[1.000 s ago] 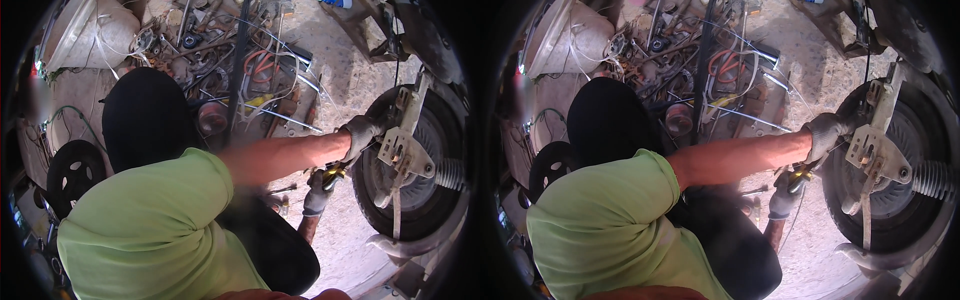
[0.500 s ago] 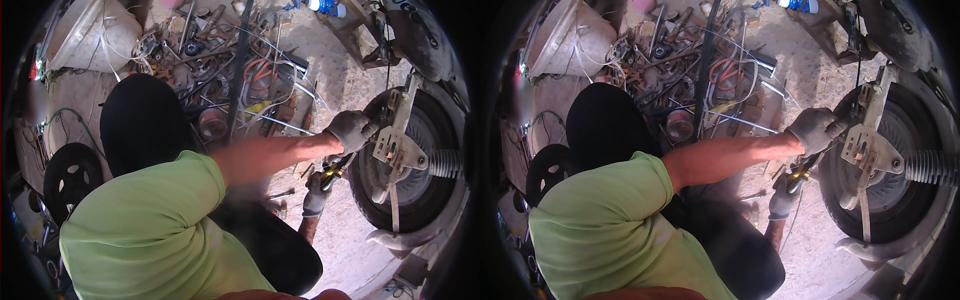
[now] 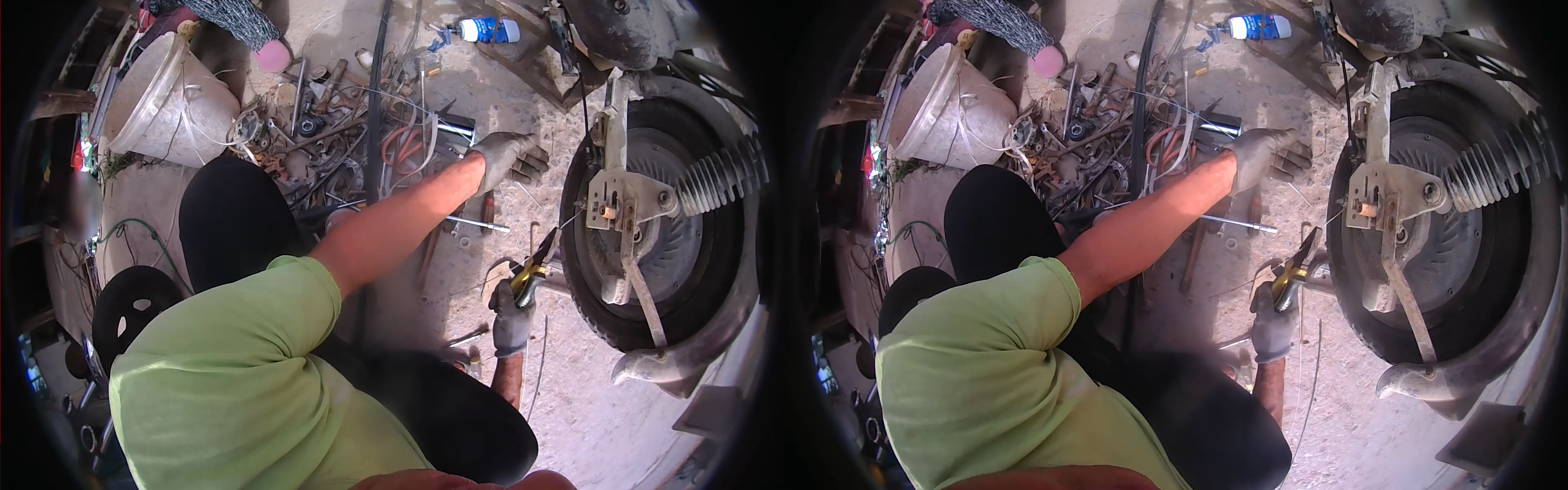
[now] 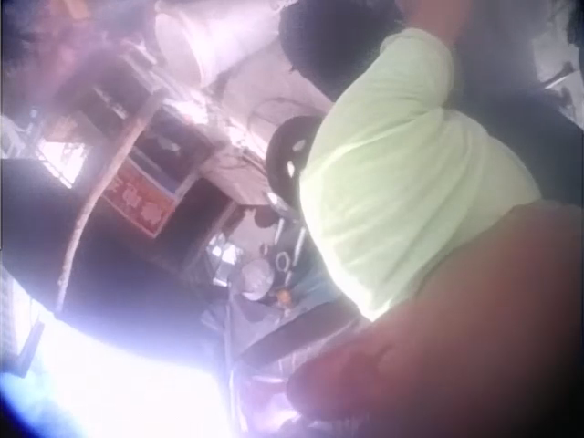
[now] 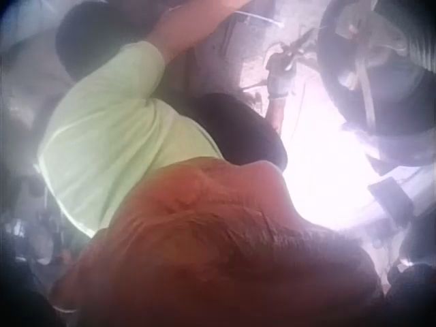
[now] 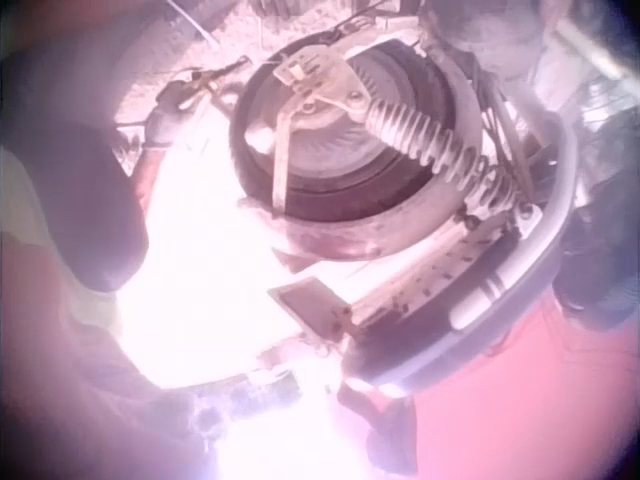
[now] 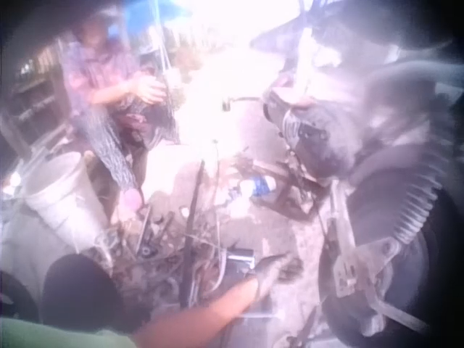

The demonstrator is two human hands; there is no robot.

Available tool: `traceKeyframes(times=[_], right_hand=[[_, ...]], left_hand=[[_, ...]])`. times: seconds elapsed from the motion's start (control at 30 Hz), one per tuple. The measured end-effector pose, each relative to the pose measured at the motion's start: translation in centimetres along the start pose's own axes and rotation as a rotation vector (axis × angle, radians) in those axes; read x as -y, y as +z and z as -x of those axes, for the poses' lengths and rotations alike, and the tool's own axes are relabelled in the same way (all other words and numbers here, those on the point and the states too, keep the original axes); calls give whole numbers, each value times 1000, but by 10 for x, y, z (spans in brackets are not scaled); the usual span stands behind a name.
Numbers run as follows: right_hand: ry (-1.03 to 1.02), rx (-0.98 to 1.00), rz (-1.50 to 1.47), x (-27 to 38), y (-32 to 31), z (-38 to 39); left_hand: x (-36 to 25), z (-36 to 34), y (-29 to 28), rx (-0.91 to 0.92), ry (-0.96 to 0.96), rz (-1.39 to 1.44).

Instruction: The person works on the rear wheel area of a scooter by hand, handling wires, using pliers to pull and cut a wire, and using a socket wrench to tighten a bolt.

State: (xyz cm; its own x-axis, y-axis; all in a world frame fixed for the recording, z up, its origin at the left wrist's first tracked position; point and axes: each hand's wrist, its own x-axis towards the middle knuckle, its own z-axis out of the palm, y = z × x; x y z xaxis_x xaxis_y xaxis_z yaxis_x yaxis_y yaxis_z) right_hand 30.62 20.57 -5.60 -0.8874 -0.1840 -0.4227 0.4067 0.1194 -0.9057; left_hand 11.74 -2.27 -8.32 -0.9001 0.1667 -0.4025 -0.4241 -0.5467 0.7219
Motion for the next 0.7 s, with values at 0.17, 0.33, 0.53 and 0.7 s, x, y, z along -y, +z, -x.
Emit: traceKeyframes(times=[0.17, 0.33, 0.53, 0.7], right_hand=[[-2, -31, 37, 0, -4, 0], [7, -49, 2, -1, -1, 0], [-4, -32, 38, -6, -2, -4], [-12, -37, 51, -1, 2, -3]], left_hand=[[-16, -9, 45, 245, -8, 274], [-34, -6, 75, 207, -38, 379], [-24, -30, 77, 236, -42, 486], [-27, -23, 81, 159, -126, 393]])
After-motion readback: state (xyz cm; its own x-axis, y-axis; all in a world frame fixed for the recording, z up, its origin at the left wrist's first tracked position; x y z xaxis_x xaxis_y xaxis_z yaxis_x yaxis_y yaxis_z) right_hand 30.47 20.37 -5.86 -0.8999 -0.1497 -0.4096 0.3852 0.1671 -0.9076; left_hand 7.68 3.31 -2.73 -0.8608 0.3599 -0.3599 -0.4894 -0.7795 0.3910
